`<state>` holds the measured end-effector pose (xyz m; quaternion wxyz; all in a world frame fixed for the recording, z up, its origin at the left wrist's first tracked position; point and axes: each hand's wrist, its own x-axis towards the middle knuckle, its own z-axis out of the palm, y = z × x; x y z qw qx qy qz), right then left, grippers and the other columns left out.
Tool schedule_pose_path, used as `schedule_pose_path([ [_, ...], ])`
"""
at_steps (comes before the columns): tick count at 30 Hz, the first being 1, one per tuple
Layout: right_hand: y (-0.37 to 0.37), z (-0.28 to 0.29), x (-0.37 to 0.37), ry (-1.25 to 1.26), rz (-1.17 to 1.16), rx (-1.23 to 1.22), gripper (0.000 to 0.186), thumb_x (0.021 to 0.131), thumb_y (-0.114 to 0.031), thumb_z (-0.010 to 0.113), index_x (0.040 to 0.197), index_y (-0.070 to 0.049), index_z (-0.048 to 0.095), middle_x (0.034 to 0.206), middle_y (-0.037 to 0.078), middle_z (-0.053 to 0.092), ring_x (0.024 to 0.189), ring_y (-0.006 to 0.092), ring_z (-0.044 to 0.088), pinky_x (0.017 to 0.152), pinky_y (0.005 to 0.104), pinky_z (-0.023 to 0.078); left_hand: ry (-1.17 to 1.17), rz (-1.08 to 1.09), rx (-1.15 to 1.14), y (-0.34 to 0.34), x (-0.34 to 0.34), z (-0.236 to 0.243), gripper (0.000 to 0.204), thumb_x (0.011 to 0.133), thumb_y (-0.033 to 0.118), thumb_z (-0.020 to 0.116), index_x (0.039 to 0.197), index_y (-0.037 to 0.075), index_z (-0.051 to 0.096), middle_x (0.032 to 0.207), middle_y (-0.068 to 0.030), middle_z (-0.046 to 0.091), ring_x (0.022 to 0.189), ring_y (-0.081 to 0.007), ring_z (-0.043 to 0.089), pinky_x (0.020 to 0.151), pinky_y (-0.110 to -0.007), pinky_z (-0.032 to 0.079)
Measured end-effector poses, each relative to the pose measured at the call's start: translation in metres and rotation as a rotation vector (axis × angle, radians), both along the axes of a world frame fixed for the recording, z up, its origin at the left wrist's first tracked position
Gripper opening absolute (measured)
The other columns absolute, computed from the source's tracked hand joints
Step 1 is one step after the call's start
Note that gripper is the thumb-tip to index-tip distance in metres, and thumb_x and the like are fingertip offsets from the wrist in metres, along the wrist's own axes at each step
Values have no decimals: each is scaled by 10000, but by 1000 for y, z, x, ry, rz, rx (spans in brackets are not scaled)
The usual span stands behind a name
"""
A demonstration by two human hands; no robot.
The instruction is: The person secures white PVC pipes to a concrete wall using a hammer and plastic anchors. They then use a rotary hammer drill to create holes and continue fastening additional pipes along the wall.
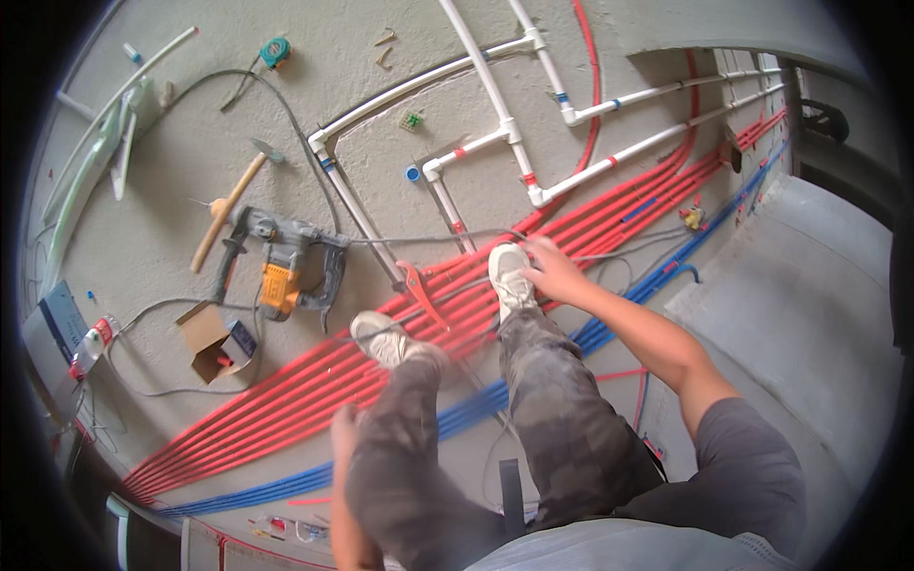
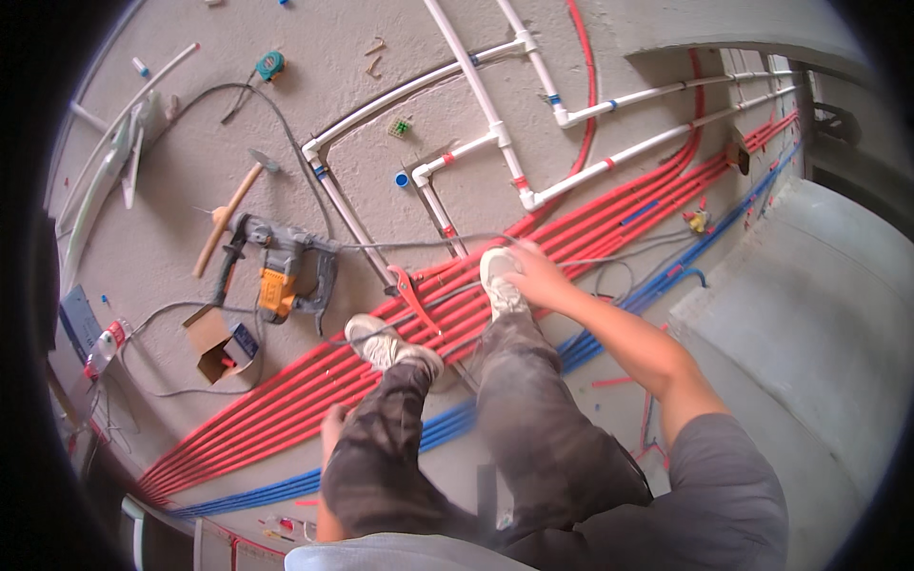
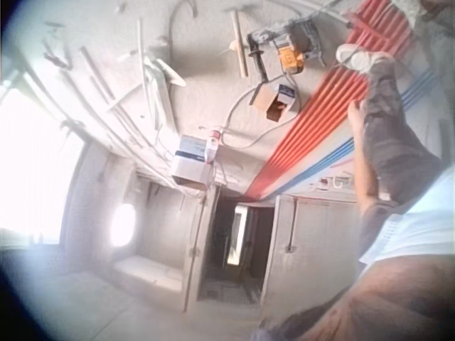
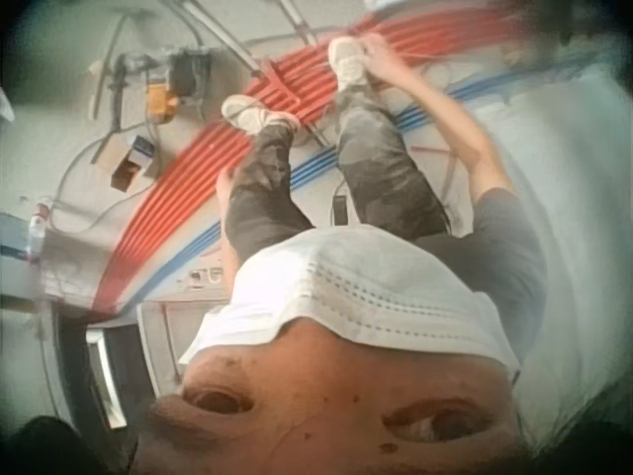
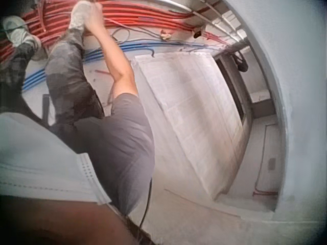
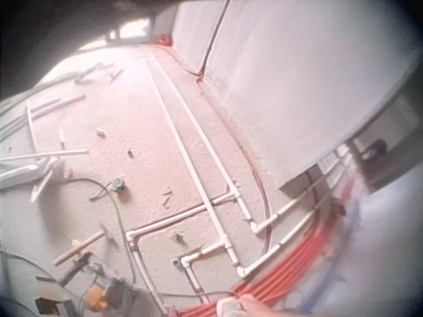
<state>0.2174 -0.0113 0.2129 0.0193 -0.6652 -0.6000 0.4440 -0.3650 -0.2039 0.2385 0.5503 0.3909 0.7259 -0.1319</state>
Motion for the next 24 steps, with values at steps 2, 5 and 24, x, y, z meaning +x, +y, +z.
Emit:
schedule_pose_path([
  [2,-58,106,56,-154,42,-229,561,961,-272,720,1446,-14,609,1338,279,648,1269,431,629,1061,512,511,-77,-69,-75,-69,-20,74,305,991,223,725,1177,-18,750,1090,-214,776,1021,-324,748,905,-439,580],
  [5,-219,300,162,-557,-23,-716,565,961,-322,714,1418,-4,616,1311,303,689,1226,471,668,1014,548,557,-214,-358,-300,-94,-28,168,430,965,353,751,1179,-20,773,1168,-273,775,1133,-440,732,993,-498,563],
  [24,-343,538,165,301,-1018,-739,282,1029,-264,656,1184,-38,725,995,117,757,826,248,759,677,401,572,19,340,524,213,87,554,227,976,200,734,1025,-22,732,785,-63,688,647,-139,642,583,-308,511],
])
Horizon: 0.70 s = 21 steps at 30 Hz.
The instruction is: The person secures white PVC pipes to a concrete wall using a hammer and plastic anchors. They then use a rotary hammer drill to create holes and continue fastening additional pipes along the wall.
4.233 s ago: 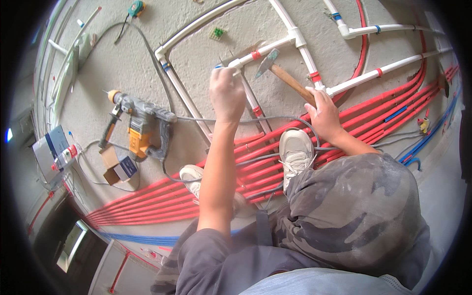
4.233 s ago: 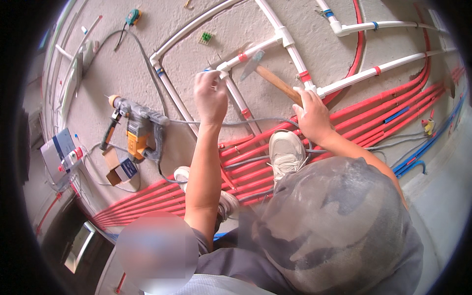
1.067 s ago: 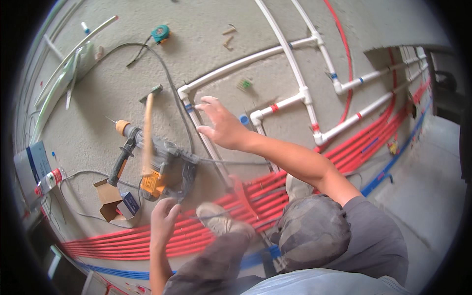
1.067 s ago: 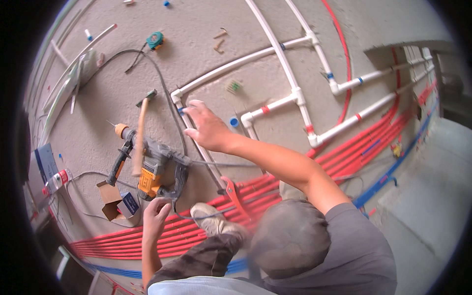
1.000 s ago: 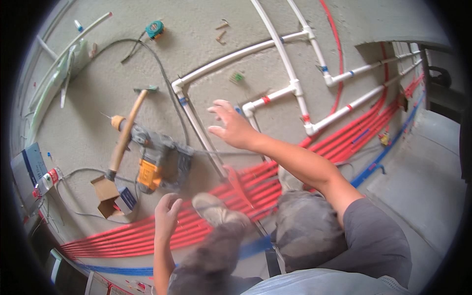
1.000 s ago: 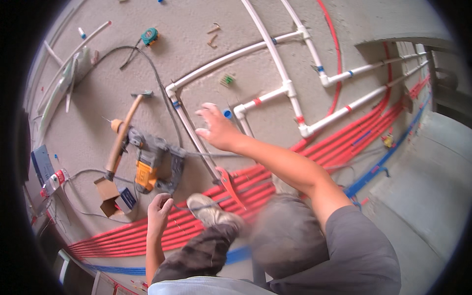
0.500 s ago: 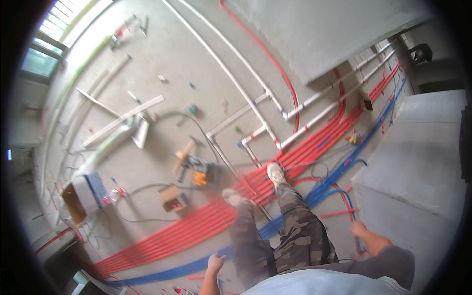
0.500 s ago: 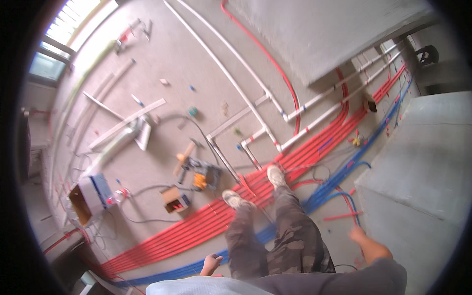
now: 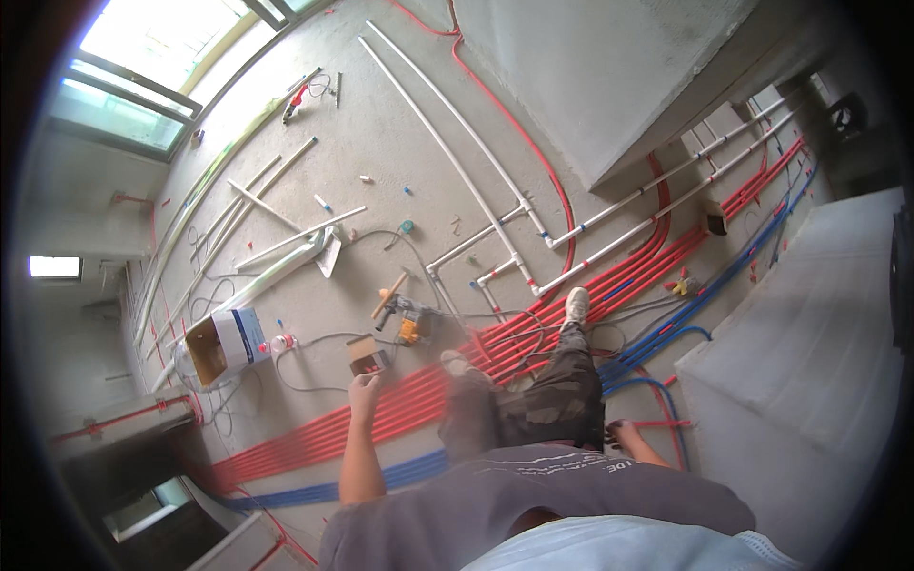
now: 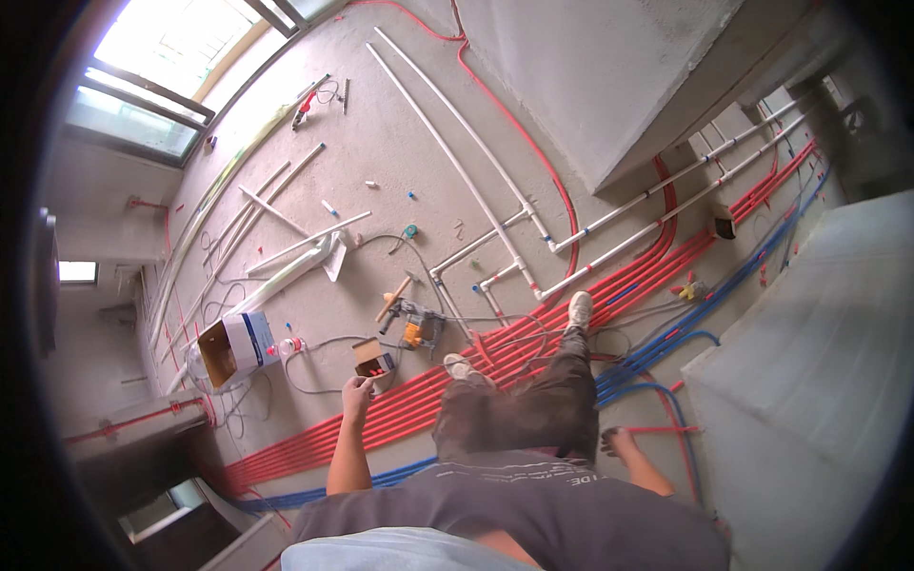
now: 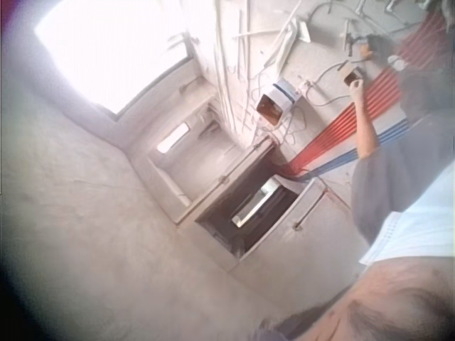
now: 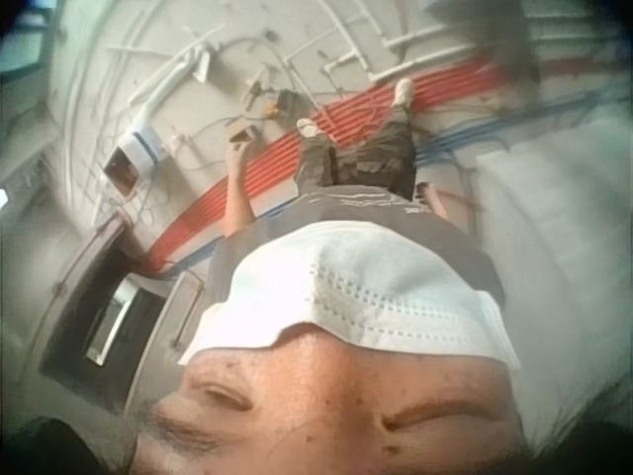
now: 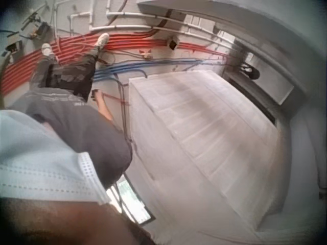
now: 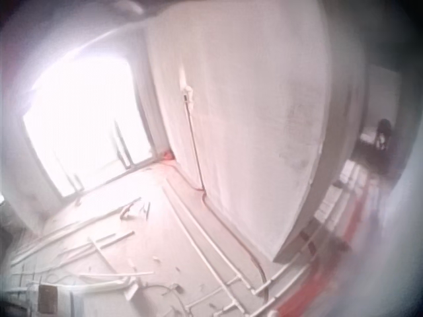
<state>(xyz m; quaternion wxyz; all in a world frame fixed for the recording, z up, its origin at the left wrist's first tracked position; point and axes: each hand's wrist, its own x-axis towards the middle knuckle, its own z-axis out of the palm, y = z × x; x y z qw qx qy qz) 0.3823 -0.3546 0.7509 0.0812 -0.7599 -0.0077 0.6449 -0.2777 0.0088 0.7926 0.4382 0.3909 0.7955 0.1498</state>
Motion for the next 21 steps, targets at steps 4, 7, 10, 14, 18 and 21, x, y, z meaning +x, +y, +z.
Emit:
schedule_pose_path([
  [4,42,10,90,-63,-135,115,286,1011,-231,641,1215,-48,724,1009,107,760,824,238,758,691,393,573,67,-165,-235,-78,82,0,265,904,241,758,959,-18,775,783,-103,733,673,-190,693,655,-392,565],
  [7,48,-5,160,-110,-146,59,229,1027,-249,625,1141,-61,690,1003,97,742,829,246,751,700,424,580,-20,-313,-432,-105,180,29,222,974,233,770,994,14,739,738,-37,666,627,-141,638,544,-312,490],
  [10,52,-11,224,-104,-198,172,211,1032,-233,663,1170,-72,665,968,82,717,758,212,717,596,350,548,-93,-241,-428,-95,276,82,251,983,267,757,1016,19,739,763,-54,693,625,-151,647,548,-329,506],
  [14,87,-6,287,-111,-307,247,253,1048,-236,676,1241,-74,653,971,78,719,767,197,712,601,340,549,-83,-148,-317,-75,317,89,280,979,282,748,1022,5,754,803,-79,728,691,-172,685,629,-359,543],
  [18,133,16,310,-127,-294,255,279,1061,-246,676,1279,-74,640,986,79,726,787,195,715,598,334,546,2,-211,-167,-49,309,65,281,959,256,762,1023,-17,773,842,-103,756,762,-191,722,699,-375,568],
  [21,151,24,328,-112,-262,265,278,1065,-259,681,1272,-77,641,1004,77,726,814,192,719,625,346,557,-39,-129,-151,-5,343,85,281,961,232,760,1051,-34,768,856,-113,762,757,-188,719,702,-364,567],
])
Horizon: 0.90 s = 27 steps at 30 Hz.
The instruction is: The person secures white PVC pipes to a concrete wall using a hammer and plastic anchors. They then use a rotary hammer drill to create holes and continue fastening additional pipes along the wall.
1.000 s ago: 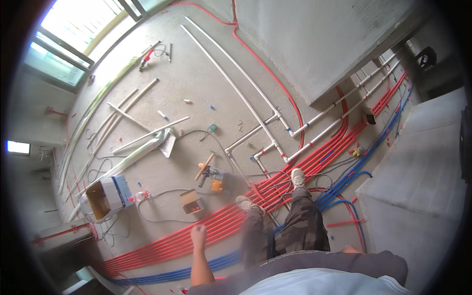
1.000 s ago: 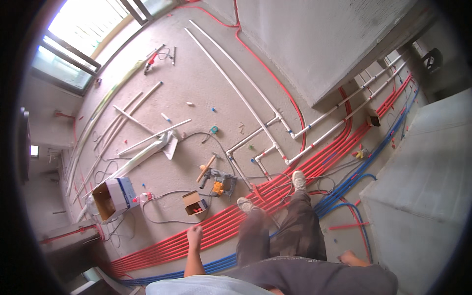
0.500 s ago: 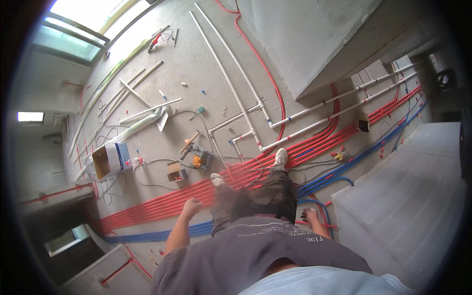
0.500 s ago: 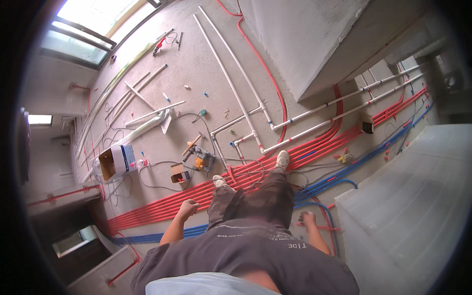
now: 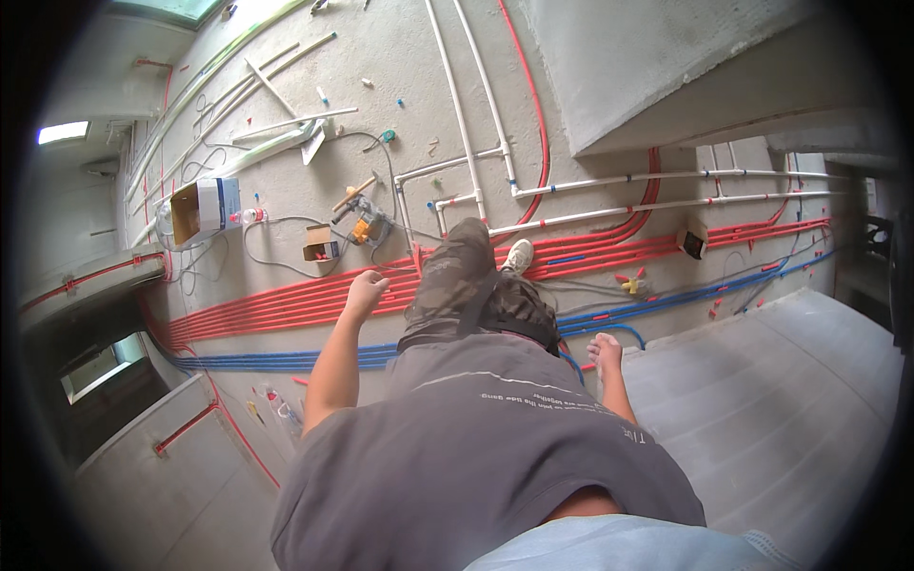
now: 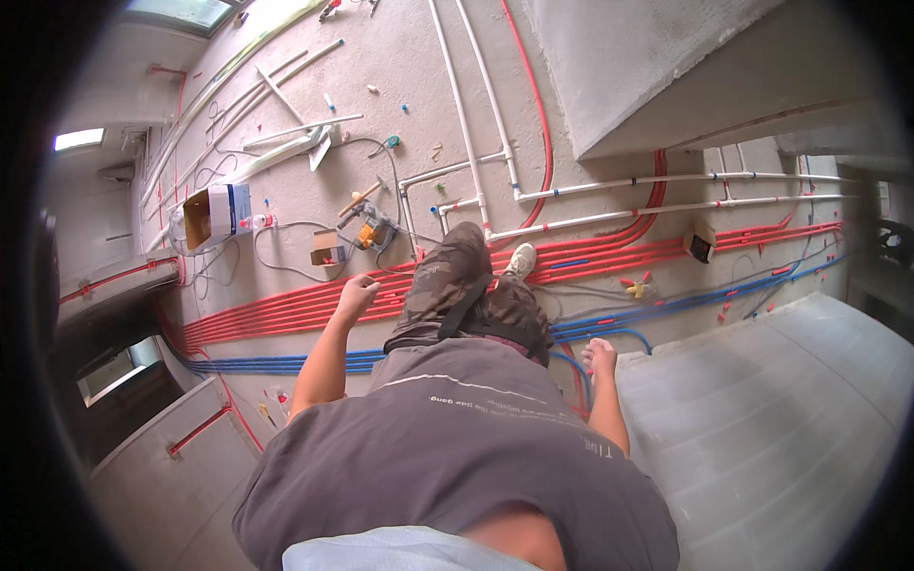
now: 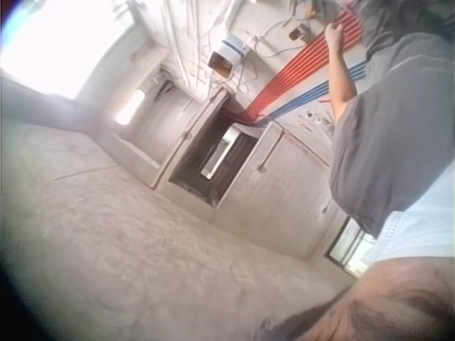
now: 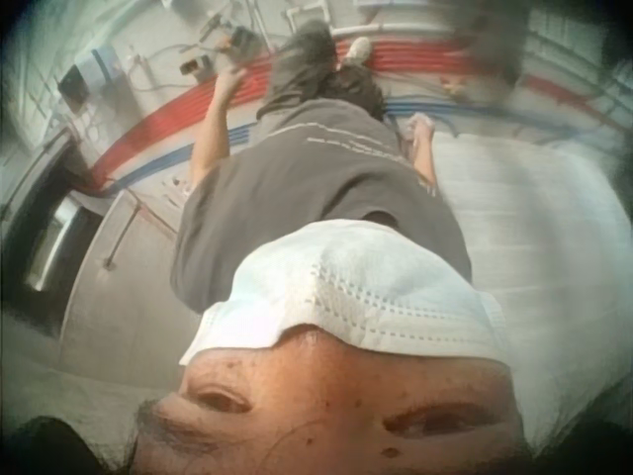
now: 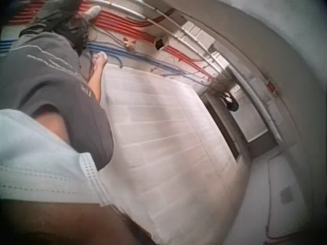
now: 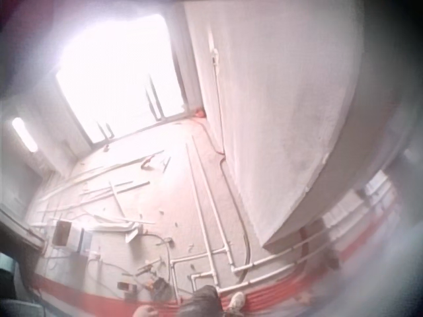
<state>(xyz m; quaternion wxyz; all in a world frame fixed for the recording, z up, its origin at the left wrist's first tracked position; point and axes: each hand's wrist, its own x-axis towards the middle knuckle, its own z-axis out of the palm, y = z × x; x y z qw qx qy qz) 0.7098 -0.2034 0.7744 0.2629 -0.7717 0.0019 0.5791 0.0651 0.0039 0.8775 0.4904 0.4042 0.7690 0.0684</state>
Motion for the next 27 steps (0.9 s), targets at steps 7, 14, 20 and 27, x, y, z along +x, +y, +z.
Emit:
schedule_pose_path([
  [7,62,28,7,57,80,-125,157,1041,-177,670,1159,-74,668,918,47,694,748,172,692,606,312,536,-53,62,31,29,27,-44,302,941,260,781,1045,-24,787,844,-130,764,784,-242,730,763,-397,576],
  [14,194,20,20,-51,167,-133,246,1059,-251,660,1236,-80,661,975,60,709,802,203,721,650,372,569,-17,1,-211,68,14,-103,359,904,283,796,1032,-51,773,937,-203,800,896,-279,787,839,-434,599],
  [20,369,25,-38,-80,119,-146,177,1021,-163,674,1169,-66,669,874,59,689,707,180,694,538,297,500,-45,36,-336,219,-41,-133,360,875,305,803,979,-40,793,876,-182,784,812,-272,769,775,-433,601],
  [27,539,41,-122,-177,562,22,170,993,-170,716,1082,-40,781,927,50,761,819,155,707,735,344,563,-174,371,112,527,-137,-79,206,1033,200,708,1074,-1,722,788,-12,647,663,-96,588,588,-285,484],
])
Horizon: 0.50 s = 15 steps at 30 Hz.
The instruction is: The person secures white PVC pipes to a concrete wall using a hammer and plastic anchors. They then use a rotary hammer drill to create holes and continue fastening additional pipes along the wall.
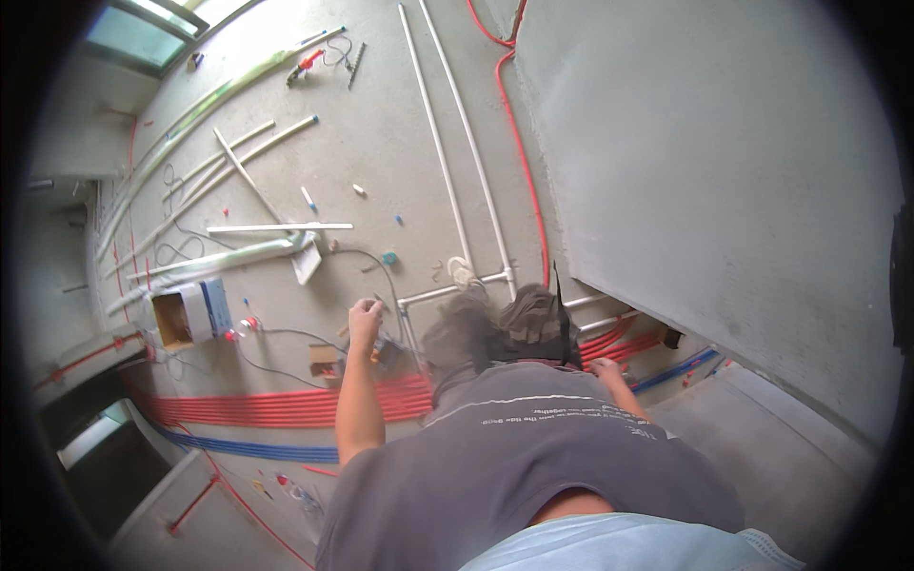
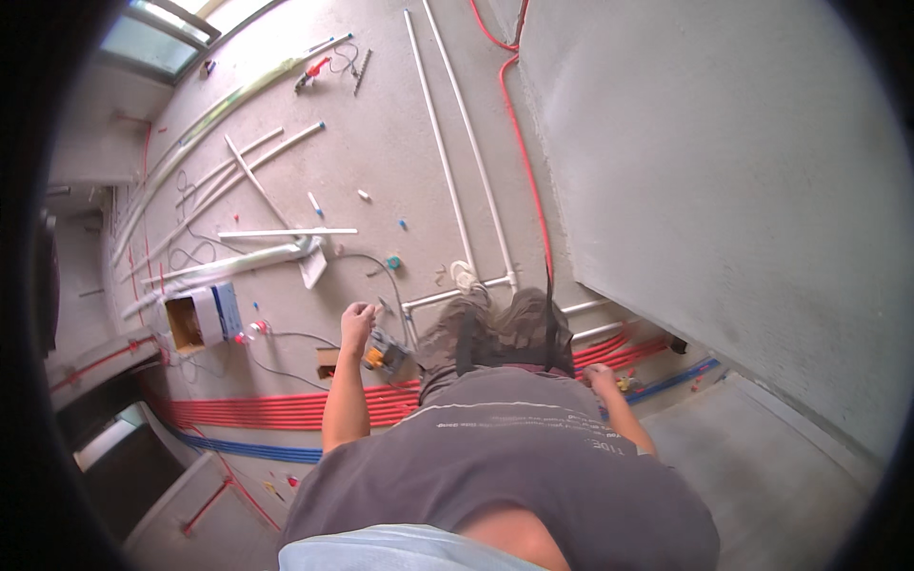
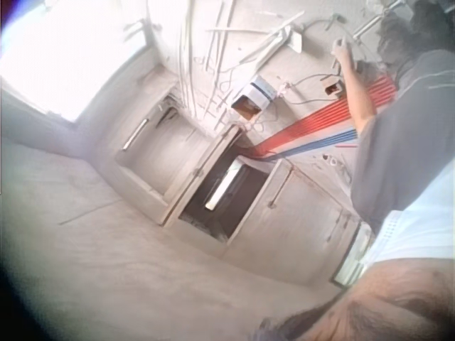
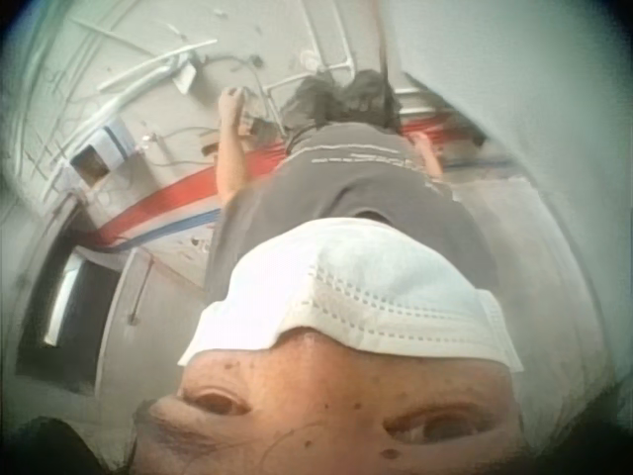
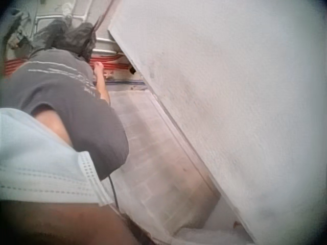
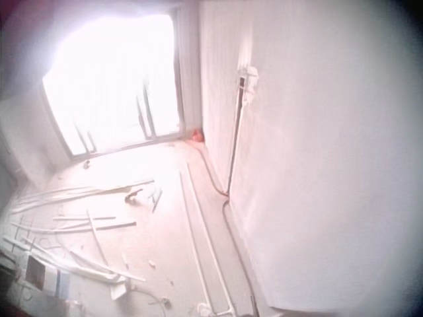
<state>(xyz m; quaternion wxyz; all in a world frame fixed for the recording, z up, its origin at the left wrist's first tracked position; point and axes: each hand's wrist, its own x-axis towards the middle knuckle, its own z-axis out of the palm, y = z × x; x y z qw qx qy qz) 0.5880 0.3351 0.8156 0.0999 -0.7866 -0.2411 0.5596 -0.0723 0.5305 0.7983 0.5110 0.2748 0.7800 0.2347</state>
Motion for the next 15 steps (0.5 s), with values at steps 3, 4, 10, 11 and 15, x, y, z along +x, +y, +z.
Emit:
schedule_pose_path([
  [3,58,-26,1,-57,3,52,147,970,-136,714,1049,-35,785,892,59,764,795,146,688,742,329,563,-54,134,137,89,-29,38,196,1053,195,699,1098,5,715,815,-22,652,670,-92,574,597,-270,478],
  [4,86,-21,-13,-27,-100,13,135,970,-127,703,1044,-36,769,872,56,750,767,150,680,702,332,559,-54,145,169,114,-40,43,193,1056,194,699,1106,8,714,822,-25,655,670,-93,571,600,-268,478],
  [10,248,-39,-42,61,-167,-129,133,967,-138,699,1029,-25,731,843,83,707,718,183,666,570,366,536,47,28,-116,160,-89,-14,214,1022,218,744,1089,18,711,837,-50,689,652,-134,625,545,-303,481],
  [11,283,-56,-51,32,-22,-89,176,983,-177,722,1039,-12,739,866,99,711,720,210,669,595,401,555,134,-19,-149,151,-110,-41,224,1015,227,752,1079,17,707,848,-61,699,647,-142,636,529,-311,477],
  [15,454,-112,-39,-470,471,-54,681,946,-395,785,1455,12,588,1441,337,632,1370,511,587,1154,554,483,79,-447,-191,198,-67,-21,376,946,353,790,1201,79,754,987,-142,762,825,-242,730,731,-398,563],
])
